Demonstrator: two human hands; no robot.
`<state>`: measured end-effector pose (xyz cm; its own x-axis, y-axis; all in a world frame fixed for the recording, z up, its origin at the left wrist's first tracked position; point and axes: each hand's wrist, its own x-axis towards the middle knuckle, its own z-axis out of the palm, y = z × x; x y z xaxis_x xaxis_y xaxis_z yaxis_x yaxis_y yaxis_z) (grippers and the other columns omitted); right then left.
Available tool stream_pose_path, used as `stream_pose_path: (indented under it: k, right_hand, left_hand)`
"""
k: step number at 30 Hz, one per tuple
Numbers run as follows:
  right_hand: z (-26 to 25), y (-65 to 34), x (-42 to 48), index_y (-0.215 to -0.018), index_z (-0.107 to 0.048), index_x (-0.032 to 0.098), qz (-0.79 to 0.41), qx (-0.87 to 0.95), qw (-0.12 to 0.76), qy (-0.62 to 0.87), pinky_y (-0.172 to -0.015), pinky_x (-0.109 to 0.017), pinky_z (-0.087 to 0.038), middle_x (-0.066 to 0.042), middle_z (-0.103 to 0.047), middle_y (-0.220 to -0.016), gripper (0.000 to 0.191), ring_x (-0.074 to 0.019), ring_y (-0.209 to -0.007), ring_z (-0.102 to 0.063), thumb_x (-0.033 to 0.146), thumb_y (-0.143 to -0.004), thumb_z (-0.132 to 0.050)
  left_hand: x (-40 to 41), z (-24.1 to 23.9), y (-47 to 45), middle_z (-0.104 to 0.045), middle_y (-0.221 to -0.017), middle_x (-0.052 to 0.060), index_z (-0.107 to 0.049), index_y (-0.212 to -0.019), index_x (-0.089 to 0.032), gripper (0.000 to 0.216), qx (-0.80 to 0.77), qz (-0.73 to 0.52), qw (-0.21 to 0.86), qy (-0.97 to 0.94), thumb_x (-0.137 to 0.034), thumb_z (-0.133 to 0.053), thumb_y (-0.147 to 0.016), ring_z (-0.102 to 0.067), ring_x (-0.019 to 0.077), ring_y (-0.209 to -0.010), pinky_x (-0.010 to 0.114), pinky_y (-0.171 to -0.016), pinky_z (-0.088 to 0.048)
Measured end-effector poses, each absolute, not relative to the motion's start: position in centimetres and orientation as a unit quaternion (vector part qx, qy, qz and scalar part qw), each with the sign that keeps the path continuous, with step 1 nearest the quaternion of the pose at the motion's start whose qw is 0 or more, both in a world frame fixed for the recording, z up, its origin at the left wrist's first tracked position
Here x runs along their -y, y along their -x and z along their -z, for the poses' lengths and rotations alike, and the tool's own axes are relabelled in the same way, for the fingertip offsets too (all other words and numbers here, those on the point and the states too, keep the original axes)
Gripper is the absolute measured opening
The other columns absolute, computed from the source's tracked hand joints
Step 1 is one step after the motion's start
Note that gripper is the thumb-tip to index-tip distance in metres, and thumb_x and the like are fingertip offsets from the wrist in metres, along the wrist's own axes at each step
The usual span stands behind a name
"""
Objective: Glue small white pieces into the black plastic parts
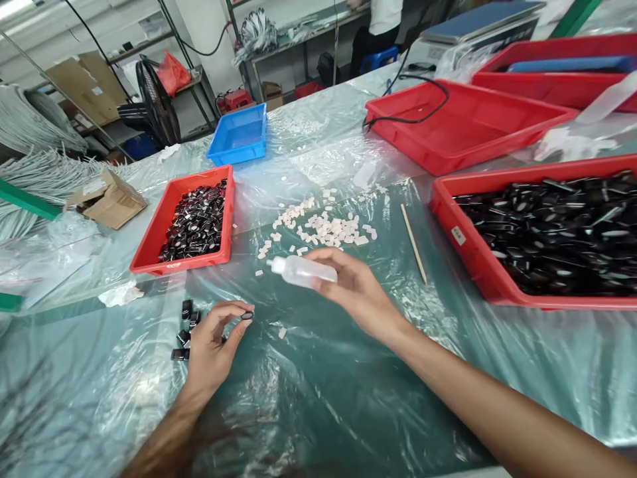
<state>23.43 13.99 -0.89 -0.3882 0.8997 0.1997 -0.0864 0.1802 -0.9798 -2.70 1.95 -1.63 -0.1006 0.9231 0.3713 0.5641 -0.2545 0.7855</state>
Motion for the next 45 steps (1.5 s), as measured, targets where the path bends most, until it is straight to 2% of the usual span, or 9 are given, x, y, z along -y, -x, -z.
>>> stream_pose_path:
  k: [4,8,12,17,22,25,28,35,45]
  right_hand:
    - [2.9,-22.6,-15.7,-0.138,-0.064,0.023,-0.562,0.607,0.419,0.375,-0.098,-0.039,-0.062,-0.012,-0.076,-0.136,0.050,-0.0259,-0.120,-0.074,0.038,-0.091,-0.075]
    - [3.1,-22.1,-15.9,-0.137,-0.065,0.025,-0.466,0.686,0.389,0.401,-0.114,-0.042,-0.056,-0.008,-0.075,-0.142,0.045,-0.0242,-0.130,-0.073,0.029,-0.093,-0.069]
    - [3.1,-21.9,-16.2,-0.134,-0.064,0.027,-0.408,0.720,0.362,0.429,-0.112,-0.035,-0.056,-0.003,-0.076,-0.137,0.040,-0.0195,-0.128,-0.073,0.023,-0.094,-0.066]
    - [3.1,-22.3,-17.5,-0.129,-0.066,0.024,-0.360,0.747,0.325,0.454,-0.105,-0.040,-0.059,-0.006,-0.078,-0.133,0.043,-0.0268,-0.121,-0.075,0.023,-0.087,-0.077]
    - [0.7,-26.6,-19.6,-0.140,-0.067,0.019,-0.333,0.790,0.292,0.424,-0.111,-0.038,-0.057,-0.007,-0.076,-0.141,0.067,-0.0246,-0.128,-0.072,0.027,-0.077,-0.089]
    - [0.7,-30.1,-21.7,-0.139,-0.070,0.013,-0.303,0.787,0.273,0.462,-0.101,-0.036,-0.060,-0.011,-0.081,-0.125,0.052,-0.0246,-0.110,-0.077,0.028,-0.091,-0.079]
    - [1.5,-31.2,-22.9,-0.122,-0.078,0.012,-0.209,0.783,0.225,0.541,-0.104,-0.038,-0.056,-0.015,-0.080,-0.120,0.028,-0.0274,-0.108,-0.077,0.022,-0.103,-0.059]
    - [2.6,-29.4,-22.4,-0.113,-0.078,0.018,-0.128,0.792,0.143,0.579,-0.098,-0.031,-0.052,-0.015,-0.075,-0.130,0.027,-0.0250,-0.113,-0.073,0.019,-0.106,-0.052]
    - [4.5,-29.8,-22.4,-0.107,-0.077,0.017,-0.151,0.784,0.200,0.569,-0.082,-0.032,-0.055,-0.016,-0.076,-0.118,0.023,-0.0261,-0.098,-0.073,0.017,-0.102,-0.054]
  left_hand:
    - [-2.3,2.1,3.1,-0.082,-0.108,0.003,-0.070,-0.106,-0.028,0.006,-0.587,-0.460,0.183,-0.641,-0.024,-0.070,-0.101,-0.079,0.0209,-0.105,0.035,-0.094,-0.065]
    - [-2.6,3.1,3.4,-0.082,-0.108,0.001,-0.070,-0.105,-0.033,0.008,-0.589,-0.454,0.180,-0.644,-0.033,-0.072,-0.098,-0.080,0.0234,-0.102,0.039,-0.094,-0.067]
    - [-2.6,3.8,3.1,-0.085,-0.111,0.000,-0.069,-0.107,-0.037,0.011,-0.594,-0.442,0.196,-0.643,-0.037,-0.072,-0.096,-0.083,0.0265,-0.104,0.042,-0.093,-0.069]
    - [-2.2,3.5,2.8,-0.087,-0.113,0.000,-0.067,-0.109,-0.039,0.015,-0.597,-0.423,0.194,-0.654,-0.039,-0.072,-0.095,-0.085,0.0297,-0.105,0.047,-0.094,-0.071]
    - [-2.4,2.9,2.7,-0.087,-0.107,0.004,-0.067,-0.105,-0.033,0.009,-0.598,-0.423,0.166,-0.660,-0.040,-0.066,-0.099,-0.085,0.0279,-0.100,0.047,-0.092,-0.072]
    - [-2.4,2.7,2.8,-0.086,-0.113,0.005,-0.065,-0.109,-0.031,0.009,-0.601,-0.408,0.166,-0.667,-0.037,-0.064,-0.102,-0.084,0.0266,-0.107,0.048,-0.099,-0.069]
    - [-2.4,2.5,2.9,-0.085,-0.112,0.004,-0.067,-0.108,-0.031,0.009,-0.608,-0.403,0.167,-0.663,-0.037,-0.067,-0.101,-0.083,0.0275,-0.106,0.049,-0.099,-0.068]
    - [-1.8,1.3,2.0,-0.085,-0.109,0.005,-0.068,-0.107,-0.031,0.006,-0.593,-0.417,0.170,-0.667,-0.035,-0.066,-0.102,-0.083,0.0290,-0.103,0.049,-0.094,-0.069]
    - [-1.2,1.5,1.1,-0.085,-0.109,0.008,-0.070,-0.106,-0.031,0.006,-0.568,-0.443,0.245,-0.649,-0.035,-0.066,-0.103,-0.083,0.0269,-0.097,0.043,-0.080,-0.073]
